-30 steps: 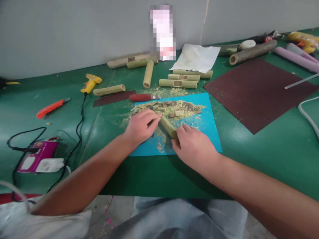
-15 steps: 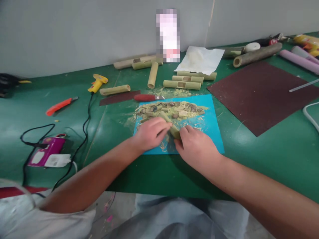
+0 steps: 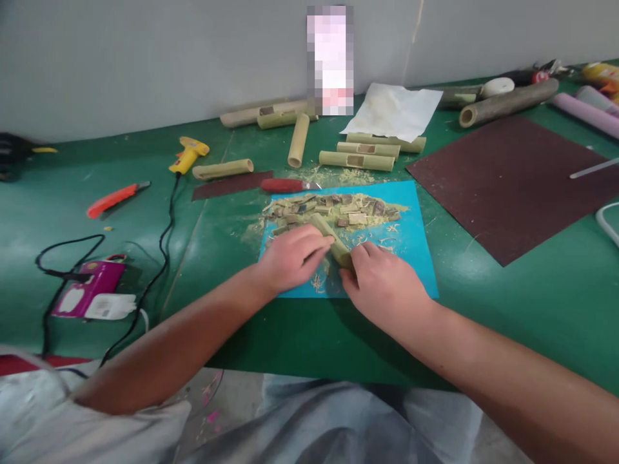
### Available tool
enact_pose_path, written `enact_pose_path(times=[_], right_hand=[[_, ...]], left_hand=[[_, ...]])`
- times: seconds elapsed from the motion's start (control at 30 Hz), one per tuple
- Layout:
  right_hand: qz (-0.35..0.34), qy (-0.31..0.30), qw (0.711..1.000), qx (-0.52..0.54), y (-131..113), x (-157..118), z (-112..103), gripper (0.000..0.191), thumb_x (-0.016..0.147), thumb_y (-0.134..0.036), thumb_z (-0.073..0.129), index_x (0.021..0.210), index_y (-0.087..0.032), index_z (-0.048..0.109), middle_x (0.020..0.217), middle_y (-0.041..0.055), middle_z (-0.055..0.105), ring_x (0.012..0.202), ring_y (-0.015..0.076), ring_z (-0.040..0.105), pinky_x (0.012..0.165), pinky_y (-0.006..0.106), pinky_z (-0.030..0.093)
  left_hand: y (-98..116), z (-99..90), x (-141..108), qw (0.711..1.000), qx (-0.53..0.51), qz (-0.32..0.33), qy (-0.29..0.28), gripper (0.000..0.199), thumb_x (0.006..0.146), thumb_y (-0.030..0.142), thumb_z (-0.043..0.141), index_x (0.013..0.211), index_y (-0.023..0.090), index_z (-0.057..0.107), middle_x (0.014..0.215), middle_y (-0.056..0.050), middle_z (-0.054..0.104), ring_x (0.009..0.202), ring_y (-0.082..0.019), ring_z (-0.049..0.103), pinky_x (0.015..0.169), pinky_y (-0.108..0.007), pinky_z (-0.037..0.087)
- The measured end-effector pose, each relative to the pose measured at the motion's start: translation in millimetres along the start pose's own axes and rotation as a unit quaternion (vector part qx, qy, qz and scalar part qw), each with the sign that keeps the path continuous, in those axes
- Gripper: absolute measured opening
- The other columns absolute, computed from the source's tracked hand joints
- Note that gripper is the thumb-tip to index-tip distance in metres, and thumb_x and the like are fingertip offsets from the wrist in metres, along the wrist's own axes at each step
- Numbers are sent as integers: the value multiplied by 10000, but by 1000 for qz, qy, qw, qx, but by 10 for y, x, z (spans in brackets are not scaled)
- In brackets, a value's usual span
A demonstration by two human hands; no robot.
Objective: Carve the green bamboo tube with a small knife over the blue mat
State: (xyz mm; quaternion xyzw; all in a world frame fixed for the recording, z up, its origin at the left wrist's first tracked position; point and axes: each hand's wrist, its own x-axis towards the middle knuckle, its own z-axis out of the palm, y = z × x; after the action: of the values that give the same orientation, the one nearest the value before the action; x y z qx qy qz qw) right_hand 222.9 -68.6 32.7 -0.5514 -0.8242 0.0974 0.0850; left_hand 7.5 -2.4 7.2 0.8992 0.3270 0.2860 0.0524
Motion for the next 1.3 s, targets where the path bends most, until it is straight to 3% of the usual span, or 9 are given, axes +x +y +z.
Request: enact_pose_path(times=[0.1,0.2,0.4,0.57,0.73,0.83,1.0,1.07,1.3], right_hand=[[-2,9,1000,0,6,-15,3,172,918,-299,544,834,-170,619,807,67,649,670,171,557,574,312,306],[-5,22,1000,-7,5,-39,12,195,910,-315,547,774,-183,590,740,43,615,600,149,510,544,308,267],[-12,55,998,-19,6,-60,21,217,905,-323,540,742,-184,575,703,25,587,553,125,457,524,300,230],[-18,77,997,-15,34,-44,10,205,881,-316,580,726,-182,565,689,9,571,543,113,424,518,287,236],[-26,96,995,-7,50,-16,15,202,881,-300,572,721,-177,571,682,11,561,545,110,415,531,287,252],[-25,101,995,-5,55,-1,16,201,881,-291,566,717,-175,570,676,12,552,533,105,391,528,290,240],[-14,97,995,-2,65,14,-1,208,879,-292,564,701,-185,545,667,7,527,534,106,379,527,290,223],[-7,100,995,0,71,17,-11,222,888,-301,556,697,-188,537,671,7,521,540,108,383,531,290,223],[10,50,999,0,67,38,11,203,895,-316,572,741,-186,557,704,18,547,559,119,407,543,298,221]], left_hand=[[-90,-26,-32,998,37,-42,40,238,997,189,484,857,152,673,816,-60,650,763,-161,621,706,-275,518],[-148,-85,-92,997,43,-63,15,241,982,162,497,820,147,675,821,-70,666,765,-159,636,720,-277,525],[-40,-206,-43,975,-33,-164,144,149,953,212,590,958,163,731,931,-62,753,864,-158,700,819,-282,561],[116,-201,59,881,-306,-341,121,117,891,221,626,887,146,716,668,-3,693,491,-80,589,472,-184,475],[198,-160,73,813,-422,-392,83,120,862,247,644,884,139,693,638,0,676,445,-87,573,414,-191,469],[227,-130,71,827,-409,-381,56,117,876,252,629,888,146,677,647,8,660,457,-85,559,419,-195,461],[266,-107,82,915,-276,-288,51,118,903,229,624,827,160,682,714,1,642,616,-91,568,552,-198,462],[274,-95,86,935,-237,-255,70,123,909,217,627,815,160,683,757,-6,642,668,-96,573,607,-207,473],[240,-9,89,927,-268,-251,73,126,923,130,582,995,171,677,873,-19,714,707,-100,642,655,-209,528]])
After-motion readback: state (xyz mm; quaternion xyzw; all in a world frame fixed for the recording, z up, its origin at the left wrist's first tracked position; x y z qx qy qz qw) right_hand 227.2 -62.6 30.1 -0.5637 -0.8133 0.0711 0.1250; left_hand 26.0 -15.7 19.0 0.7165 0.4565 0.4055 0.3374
